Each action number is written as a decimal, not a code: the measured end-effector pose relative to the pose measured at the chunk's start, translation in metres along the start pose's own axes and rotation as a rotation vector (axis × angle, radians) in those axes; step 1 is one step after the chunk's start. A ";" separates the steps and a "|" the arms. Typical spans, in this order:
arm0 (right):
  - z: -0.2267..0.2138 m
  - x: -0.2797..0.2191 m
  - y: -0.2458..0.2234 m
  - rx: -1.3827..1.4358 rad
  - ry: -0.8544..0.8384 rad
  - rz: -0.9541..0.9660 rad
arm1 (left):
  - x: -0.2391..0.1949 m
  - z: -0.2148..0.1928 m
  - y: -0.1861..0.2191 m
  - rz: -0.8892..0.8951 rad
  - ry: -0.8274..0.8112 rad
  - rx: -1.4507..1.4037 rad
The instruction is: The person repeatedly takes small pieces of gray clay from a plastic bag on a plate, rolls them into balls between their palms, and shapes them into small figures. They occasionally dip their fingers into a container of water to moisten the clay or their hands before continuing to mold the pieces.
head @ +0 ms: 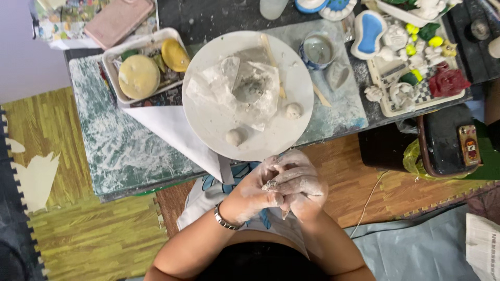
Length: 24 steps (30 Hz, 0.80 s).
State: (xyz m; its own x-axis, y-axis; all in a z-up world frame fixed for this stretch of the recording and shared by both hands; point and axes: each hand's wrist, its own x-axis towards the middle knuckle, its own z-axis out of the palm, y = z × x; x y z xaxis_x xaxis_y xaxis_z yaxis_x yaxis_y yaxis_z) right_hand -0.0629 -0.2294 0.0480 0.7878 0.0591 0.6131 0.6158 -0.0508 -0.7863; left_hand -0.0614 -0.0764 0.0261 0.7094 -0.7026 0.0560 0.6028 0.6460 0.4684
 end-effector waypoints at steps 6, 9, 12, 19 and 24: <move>-0.002 -0.006 -0.010 0.067 0.026 0.049 | -0.009 -0.001 -0.002 -0.077 -0.040 0.073; -0.002 -0.007 -0.007 0.047 -0.007 0.067 | -0.009 0.000 -0.003 -0.038 0.010 0.093; -0.002 -0.009 0.002 0.170 0.133 0.107 | -0.010 -0.001 0.005 0.145 0.000 0.390; -0.027 -0.009 0.024 0.152 0.282 0.108 | -0.013 0.001 0.053 0.554 0.330 1.131; -0.031 -0.014 0.032 0.114 0.335 0.196 | 0.000 -0.008 0.089 0.641 0.465 1.867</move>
State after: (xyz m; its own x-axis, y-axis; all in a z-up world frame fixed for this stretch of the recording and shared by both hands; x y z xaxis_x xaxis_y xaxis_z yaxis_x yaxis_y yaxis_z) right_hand -0.0537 -0.2626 0.0171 0.8630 -0.2702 0.4268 0.4627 0.0836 -0.8826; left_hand -0.0044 -0.0165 0.0610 0.8297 -0.2324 0.5076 -0.5458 -0.5285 0.6502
